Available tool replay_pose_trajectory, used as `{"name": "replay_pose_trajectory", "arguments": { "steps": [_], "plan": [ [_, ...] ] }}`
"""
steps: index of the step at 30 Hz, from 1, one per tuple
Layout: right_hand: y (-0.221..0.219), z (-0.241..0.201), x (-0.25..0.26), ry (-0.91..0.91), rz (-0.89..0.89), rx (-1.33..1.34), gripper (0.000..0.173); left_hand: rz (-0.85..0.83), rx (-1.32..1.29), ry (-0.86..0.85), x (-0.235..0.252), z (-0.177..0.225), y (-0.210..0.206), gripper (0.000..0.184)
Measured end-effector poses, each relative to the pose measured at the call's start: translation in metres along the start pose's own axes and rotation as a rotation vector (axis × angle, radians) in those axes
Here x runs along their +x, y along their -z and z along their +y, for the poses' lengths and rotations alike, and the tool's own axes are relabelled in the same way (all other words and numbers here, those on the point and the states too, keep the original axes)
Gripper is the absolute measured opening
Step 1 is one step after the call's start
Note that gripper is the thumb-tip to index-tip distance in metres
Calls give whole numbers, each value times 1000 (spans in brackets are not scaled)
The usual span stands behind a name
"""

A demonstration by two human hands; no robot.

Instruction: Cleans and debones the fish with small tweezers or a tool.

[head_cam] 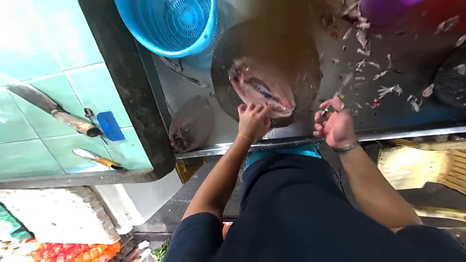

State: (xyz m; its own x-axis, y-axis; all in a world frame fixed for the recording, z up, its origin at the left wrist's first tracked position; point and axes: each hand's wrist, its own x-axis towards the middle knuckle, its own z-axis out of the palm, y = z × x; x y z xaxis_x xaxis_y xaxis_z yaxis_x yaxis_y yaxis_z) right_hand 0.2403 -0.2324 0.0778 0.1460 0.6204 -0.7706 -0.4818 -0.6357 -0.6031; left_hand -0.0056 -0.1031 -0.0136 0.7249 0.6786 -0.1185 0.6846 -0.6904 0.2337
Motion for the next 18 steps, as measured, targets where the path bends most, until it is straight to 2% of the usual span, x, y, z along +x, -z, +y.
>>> {"name": "replay_pose_trajectory", "arguments": {
  "steps": [1, 3, 5, 7, 9, 10, 12, 13, 16, 18],
  "plan": [
    [-9, 4, 1, -18, -43, 26, 53, -6, 8, 23, -1, -3, 1, 38],
    [-34, 16, 30, -38, -293, 46, 57, 30, 37, 12, 15, -19, 7, 36],
    [-56, 37, 51, -218, -421, 84, 63, 18, 12, -4, 3, -17, 9, 33],
    [-68, 40, 62, -240, -292, 126, 52, 25, 11, -8, 6, -18, 10, 32],
    [-68, 35, 56, -128, -220, 80, 49, 46, 16, -3, 12, -23, 11, 31],
    [-68, 33, 54, -113, -233, 69, 49, 54, 17, 0, 11, -24, 8, 31],
    [-66, 33, 63, -195, -275, 74, 49, 54, 7, 8, 6, -20, 3, 31],
    [-67, 32, 69, -199, -241, 79, 46, 59, 8, 9, 8, -21, 2, 31],
    [-71, 21, 64, -78, -210, 87, 44, 79, 10, 17, 12, -26, 5, 33],
    [-71, 23, 62, -180, -250, 86, 51, 48, -23, 37, 8, -22, 7, 33]
  ]
}}
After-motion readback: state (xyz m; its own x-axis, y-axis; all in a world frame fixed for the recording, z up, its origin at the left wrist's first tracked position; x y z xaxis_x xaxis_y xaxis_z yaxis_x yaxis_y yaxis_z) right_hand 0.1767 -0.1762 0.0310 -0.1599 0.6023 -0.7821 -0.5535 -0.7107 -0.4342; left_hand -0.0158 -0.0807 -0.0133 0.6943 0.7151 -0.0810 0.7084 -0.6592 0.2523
